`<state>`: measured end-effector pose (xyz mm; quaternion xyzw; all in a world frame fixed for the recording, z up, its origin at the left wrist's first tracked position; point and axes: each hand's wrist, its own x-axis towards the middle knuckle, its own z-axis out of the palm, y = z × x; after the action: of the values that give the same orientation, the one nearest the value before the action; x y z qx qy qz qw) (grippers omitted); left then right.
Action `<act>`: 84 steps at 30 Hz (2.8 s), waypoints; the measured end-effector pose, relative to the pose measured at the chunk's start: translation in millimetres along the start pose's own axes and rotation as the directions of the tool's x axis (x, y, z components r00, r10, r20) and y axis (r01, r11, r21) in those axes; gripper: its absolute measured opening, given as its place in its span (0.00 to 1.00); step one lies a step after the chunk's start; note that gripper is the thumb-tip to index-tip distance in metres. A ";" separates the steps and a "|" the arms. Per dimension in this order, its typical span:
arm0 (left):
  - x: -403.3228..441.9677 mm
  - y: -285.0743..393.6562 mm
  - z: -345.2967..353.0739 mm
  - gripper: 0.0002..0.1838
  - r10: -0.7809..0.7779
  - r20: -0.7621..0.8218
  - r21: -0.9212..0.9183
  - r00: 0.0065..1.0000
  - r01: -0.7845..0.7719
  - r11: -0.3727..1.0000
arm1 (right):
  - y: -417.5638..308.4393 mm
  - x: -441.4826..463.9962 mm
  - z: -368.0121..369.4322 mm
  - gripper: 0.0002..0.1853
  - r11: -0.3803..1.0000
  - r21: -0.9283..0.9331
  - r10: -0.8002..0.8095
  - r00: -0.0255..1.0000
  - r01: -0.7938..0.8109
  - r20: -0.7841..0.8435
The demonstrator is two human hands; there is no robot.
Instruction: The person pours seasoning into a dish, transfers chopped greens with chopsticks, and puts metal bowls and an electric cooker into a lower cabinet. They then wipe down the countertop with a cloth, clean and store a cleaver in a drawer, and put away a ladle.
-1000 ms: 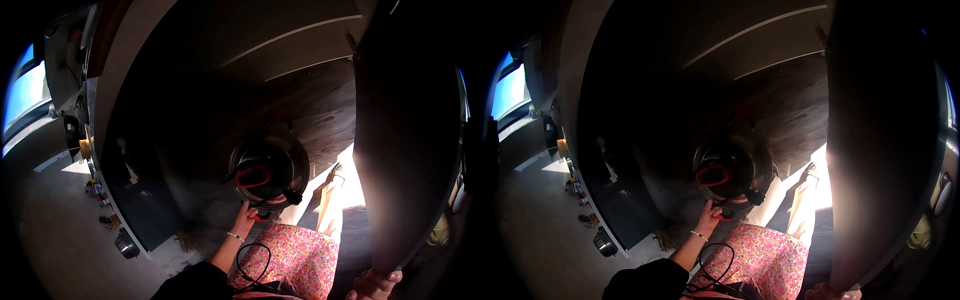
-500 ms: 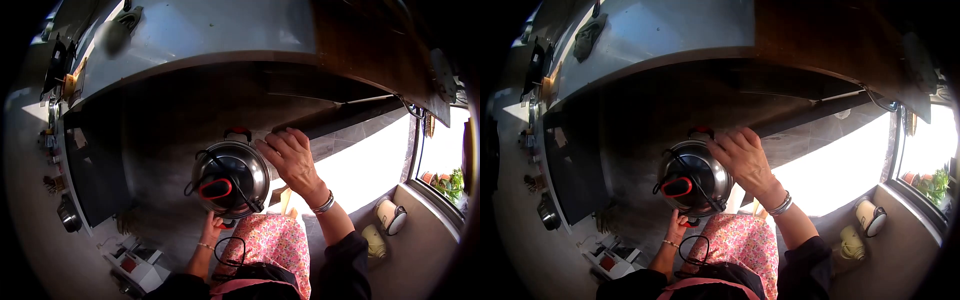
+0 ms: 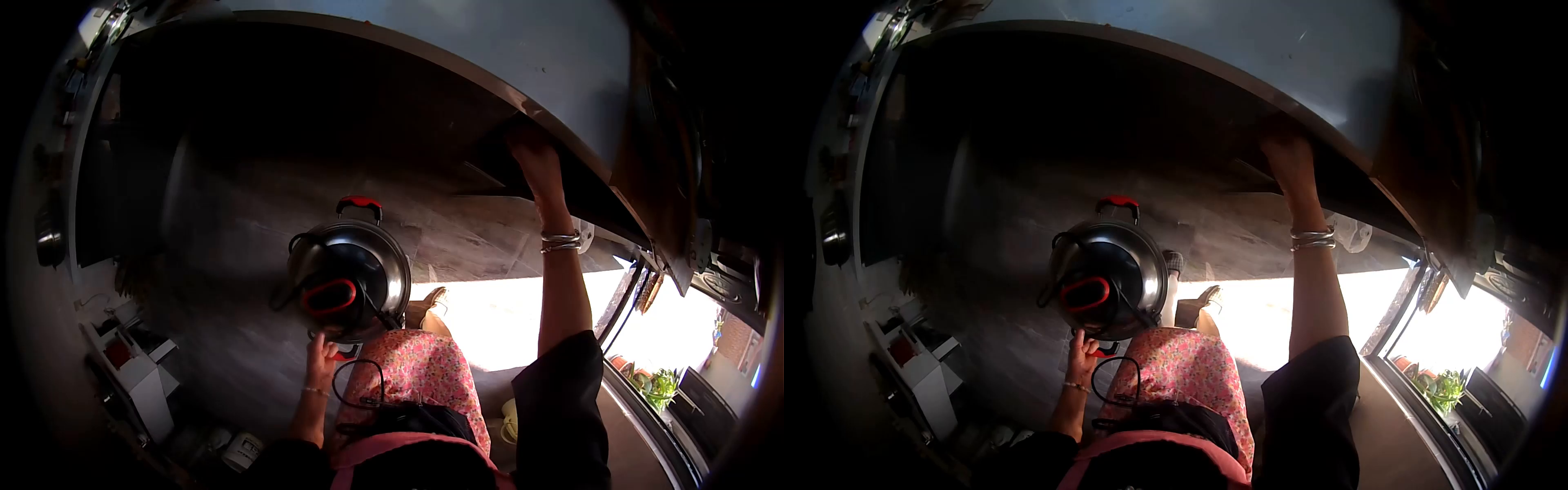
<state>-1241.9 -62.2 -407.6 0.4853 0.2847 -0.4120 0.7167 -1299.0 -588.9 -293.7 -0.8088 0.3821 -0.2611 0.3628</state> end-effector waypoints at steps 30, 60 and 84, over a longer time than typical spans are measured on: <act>-58.8 -43.3 -77.2 0.09 0.084 -0.271 -0.223 0.959 -0.148 0.964 | -137.6 -123.2 151.3 0.17 0.806 -0.369 -0.302 0.857 0.463 0.416; 151.9 -41.0 58.8 0.14 -0.114 -0.035 0.148 0.993 0.118 0.982 | 130.5 -102.9 163.0 0.31 0.569 0.052 0.606 0.461 -0.821 0.648; 284.0 22.3 297.7 0.09 -0.026 0.289 0.247 0.957 -0.048 0.968 | 191.8 7.4 145.5 0.23 0.852 0.353 0.309 0.916 -0.386 0.255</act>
<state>-1078.6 -424.2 -517.5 0.5079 0.1194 -0.5074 0.6858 -1275.1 -623.8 -530.7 -0.6568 0.4253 -0.1846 0.5947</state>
